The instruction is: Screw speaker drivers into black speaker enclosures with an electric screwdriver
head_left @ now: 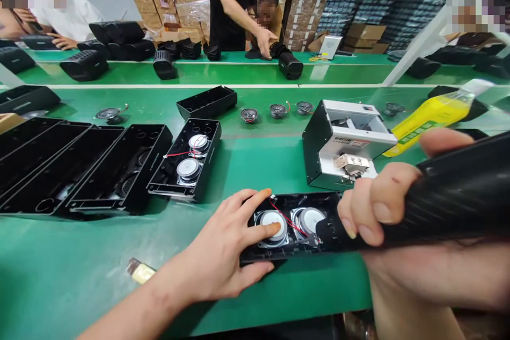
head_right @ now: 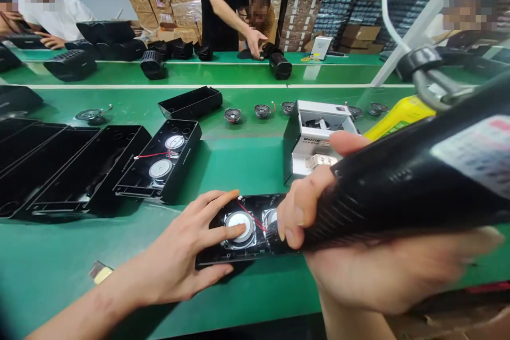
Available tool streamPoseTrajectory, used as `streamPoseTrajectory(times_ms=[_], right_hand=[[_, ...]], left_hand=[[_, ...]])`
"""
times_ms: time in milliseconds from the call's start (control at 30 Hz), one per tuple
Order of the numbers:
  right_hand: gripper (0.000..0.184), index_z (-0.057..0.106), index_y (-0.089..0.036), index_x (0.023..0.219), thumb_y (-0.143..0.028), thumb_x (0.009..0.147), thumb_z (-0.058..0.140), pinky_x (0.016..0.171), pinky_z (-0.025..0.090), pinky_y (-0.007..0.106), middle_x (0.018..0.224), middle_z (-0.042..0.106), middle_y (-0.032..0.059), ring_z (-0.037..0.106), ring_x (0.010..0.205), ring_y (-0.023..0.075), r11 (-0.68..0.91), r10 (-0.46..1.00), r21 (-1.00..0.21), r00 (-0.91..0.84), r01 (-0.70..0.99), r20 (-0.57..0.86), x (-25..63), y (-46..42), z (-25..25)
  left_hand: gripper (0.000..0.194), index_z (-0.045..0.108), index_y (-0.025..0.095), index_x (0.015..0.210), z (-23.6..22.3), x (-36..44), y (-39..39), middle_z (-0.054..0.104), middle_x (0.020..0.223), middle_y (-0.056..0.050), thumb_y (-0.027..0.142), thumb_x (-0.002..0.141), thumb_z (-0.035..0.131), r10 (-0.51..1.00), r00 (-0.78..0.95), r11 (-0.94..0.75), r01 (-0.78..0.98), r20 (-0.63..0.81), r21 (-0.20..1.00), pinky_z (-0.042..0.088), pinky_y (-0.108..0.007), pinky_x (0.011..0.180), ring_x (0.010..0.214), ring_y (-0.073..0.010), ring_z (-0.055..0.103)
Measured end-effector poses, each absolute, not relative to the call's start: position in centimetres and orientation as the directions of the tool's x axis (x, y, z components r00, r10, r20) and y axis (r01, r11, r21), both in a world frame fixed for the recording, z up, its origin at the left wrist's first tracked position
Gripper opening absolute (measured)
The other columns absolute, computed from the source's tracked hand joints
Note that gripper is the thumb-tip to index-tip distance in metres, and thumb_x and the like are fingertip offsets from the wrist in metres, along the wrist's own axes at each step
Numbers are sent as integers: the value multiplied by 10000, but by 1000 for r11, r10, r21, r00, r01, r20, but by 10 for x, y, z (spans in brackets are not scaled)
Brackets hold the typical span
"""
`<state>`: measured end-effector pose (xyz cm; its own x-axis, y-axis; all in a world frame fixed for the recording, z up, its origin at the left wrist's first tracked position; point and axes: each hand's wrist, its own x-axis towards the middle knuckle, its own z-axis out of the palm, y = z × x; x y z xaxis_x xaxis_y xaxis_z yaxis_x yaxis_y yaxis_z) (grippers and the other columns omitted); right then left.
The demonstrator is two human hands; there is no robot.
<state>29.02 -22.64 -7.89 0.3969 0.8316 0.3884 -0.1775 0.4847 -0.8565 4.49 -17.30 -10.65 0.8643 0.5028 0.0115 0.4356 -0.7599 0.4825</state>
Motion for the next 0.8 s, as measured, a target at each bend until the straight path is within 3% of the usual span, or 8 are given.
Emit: streamPoseTrajectory(times_ms=[100,300,667,800], right_hand=[[592,636,-323,1267,-743,993,322,361,441,334,638,562,-23,492,423,167,506,848,-822,326,-261,418,280,-224,-83],[524,641,-305,1250,-670,1000,359,380,431,283,651,556,-25,490,433,138,486,853,-829,358,-278,380,271,-220,-89],[593,618,-299,1293,-689,1001,280,415,442,281,665,576,-20,518,451,144,465,867,-846,327,-261,376,267,-217,-102],[629,644,-303,1251,-800,945,409,420,456,272,661,579,-25,519,453,139,450,888,-824,269,-345,372,264,-219,-104]], left_hand=[[491,648,282,1316,-106,45,-173,342,1660,-122,321,844,779,508,861,-758,430,31,491,407,-622,1168,1458,-379,346],[474,676,271,1285,-105,46,-173,375,1643,-124,336,830,794,506,861,-758,417,47,502,425,-594,1156,1439,-377,376],[483,676,271,1284,-107,45,-171,382,1638,-124,344,822,796,508,860,-752,410,57,517,404,-581,1163,1429,-367,377],[484,672,269,1302,-107,45,-171,376,1641,-135,386,845,778,492,868,-769,399,64,499,412,-612,1134,1408,-389,391]])
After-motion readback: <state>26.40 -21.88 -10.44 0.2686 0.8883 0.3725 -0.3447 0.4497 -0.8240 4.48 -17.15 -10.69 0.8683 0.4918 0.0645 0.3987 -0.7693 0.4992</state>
